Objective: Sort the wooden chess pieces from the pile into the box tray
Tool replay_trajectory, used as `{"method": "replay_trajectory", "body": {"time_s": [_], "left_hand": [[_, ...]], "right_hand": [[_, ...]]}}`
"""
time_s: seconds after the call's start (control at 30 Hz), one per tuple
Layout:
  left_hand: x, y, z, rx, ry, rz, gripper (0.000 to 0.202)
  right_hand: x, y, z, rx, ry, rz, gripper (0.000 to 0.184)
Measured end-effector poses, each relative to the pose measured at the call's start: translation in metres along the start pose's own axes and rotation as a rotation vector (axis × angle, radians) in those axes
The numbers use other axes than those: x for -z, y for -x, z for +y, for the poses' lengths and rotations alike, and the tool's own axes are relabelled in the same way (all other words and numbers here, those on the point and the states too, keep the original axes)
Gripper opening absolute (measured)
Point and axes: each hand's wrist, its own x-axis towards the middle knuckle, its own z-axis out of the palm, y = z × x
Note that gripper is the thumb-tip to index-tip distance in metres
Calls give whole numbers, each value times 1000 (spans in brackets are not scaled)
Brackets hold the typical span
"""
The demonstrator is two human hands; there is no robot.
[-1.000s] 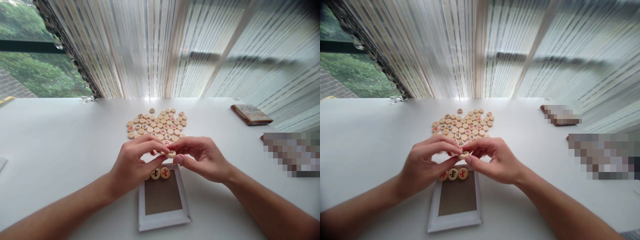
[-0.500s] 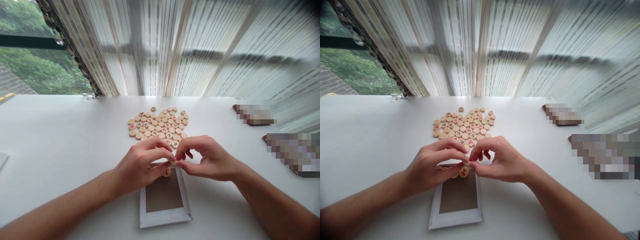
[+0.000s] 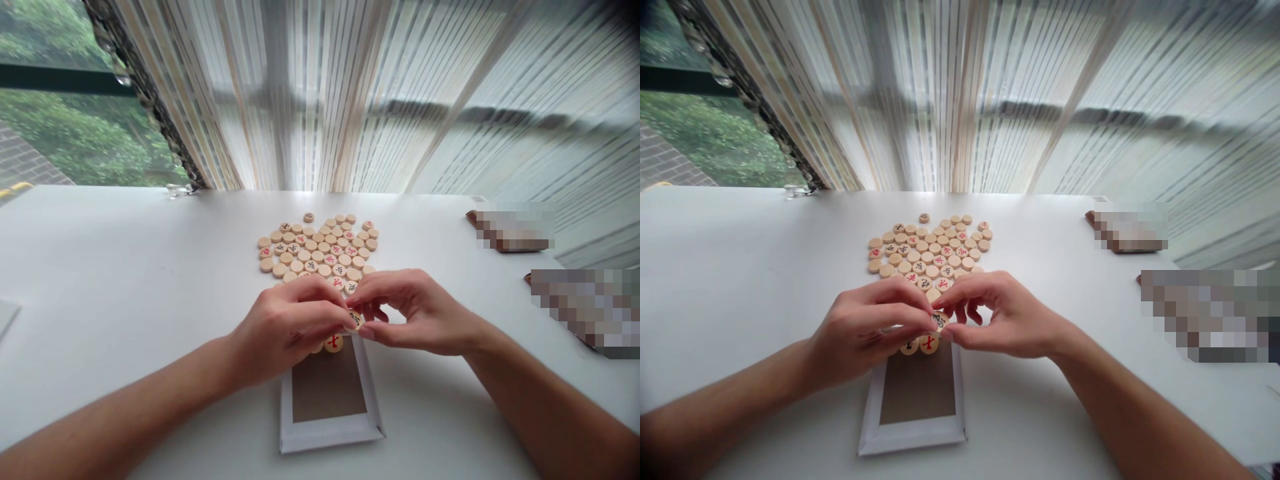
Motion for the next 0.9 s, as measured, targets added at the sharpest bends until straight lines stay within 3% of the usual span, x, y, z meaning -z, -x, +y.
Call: {"method": "replay_trajectory", "body": {"time_s": [0.37, 0.67, 0.9], "left_hand": [[-1, 1, -2, 41, -56, -72, 14], [6, -5, -14, 254, -105, 198, 22], [5, 1, -25, 301, -103, 223, 21]], "right_hand": [[-5, -2, -10, 20, 283, -38, 12], [-7, -1, -14, -44, 489, -132, 8], [-12, 3, -19, -115, 619, -194, 7]]}}
